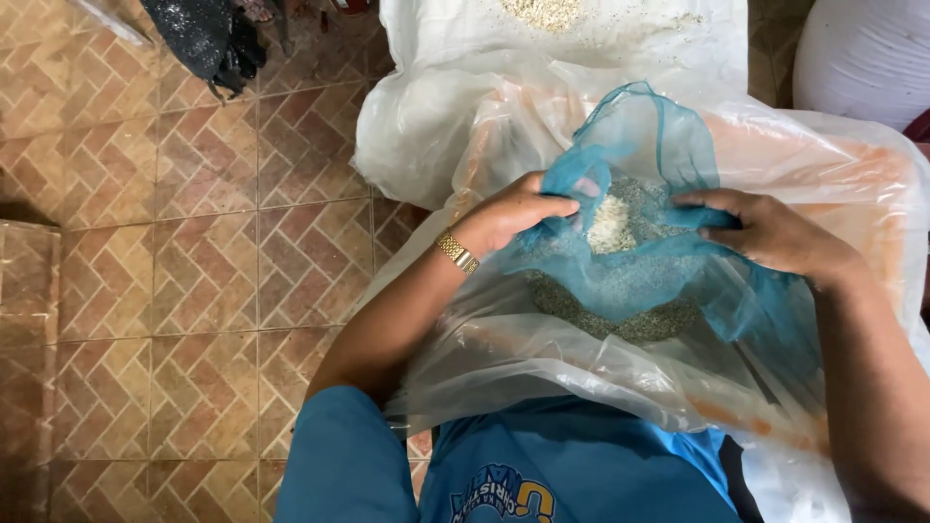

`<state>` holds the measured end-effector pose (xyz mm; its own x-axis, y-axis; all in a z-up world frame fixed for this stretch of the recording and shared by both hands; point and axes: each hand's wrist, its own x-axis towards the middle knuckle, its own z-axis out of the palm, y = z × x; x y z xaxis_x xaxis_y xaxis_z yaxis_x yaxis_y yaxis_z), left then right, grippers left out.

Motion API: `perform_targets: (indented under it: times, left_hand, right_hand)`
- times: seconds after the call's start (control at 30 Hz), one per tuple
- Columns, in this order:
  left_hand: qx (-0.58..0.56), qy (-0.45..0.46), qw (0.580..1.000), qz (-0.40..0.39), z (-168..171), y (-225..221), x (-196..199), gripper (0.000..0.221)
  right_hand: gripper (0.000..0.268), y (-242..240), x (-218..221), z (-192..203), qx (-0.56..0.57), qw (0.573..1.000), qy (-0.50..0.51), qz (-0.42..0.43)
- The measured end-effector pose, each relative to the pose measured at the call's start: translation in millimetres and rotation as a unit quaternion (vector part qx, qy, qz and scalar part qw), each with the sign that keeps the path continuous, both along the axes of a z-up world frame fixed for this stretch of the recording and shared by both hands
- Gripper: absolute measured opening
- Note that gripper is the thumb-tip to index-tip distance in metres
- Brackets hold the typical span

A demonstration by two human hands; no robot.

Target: Sifting grains using a blue mesh net over a plastic-lined container to separate or clean them.

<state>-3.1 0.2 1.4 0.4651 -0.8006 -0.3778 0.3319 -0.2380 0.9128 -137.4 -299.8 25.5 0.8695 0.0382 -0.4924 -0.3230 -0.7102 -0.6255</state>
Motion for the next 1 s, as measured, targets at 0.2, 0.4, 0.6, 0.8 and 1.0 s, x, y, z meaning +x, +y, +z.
perform_targets:
  times: [0.2, 0.4, 0.6, 0.8, 1.0]
  left_hand:
    - [0.029, -0.026, 0.999, 0.008, -3, 0, -1, 0.032]
    - [0.044, -0.014, 0.999, 0.022, -8, -3, 0, 0.032]
    - [0.012, -0.027, 1.0, -0.003, -11, 1, 2, 0.029]
    - [-0.053, 0.0, 0.998, -0.022, -2, 5, 2, 0.032]
    - [-0.153, 0.078, 0.985, -0.014, 4, 8, 4, 0.038]
  right_hand:
    - [0.055, -2, -1, -3, 0.005, 1.0, 0.028, -0.002]
    - [0.054, 1, 0, -1, -0.024, 0.998, 0.053, -0.008]
    - [0.056, -6, 1, -12, -0.021, 0.999, 0.044, 0.004]
    - [0.056, 9, 1, 7, -0.038, 0.997, 0.073, -0.008]
    - [0.057, -2, 1, -8, -0.028, 0.998, 0.051, 0.012]
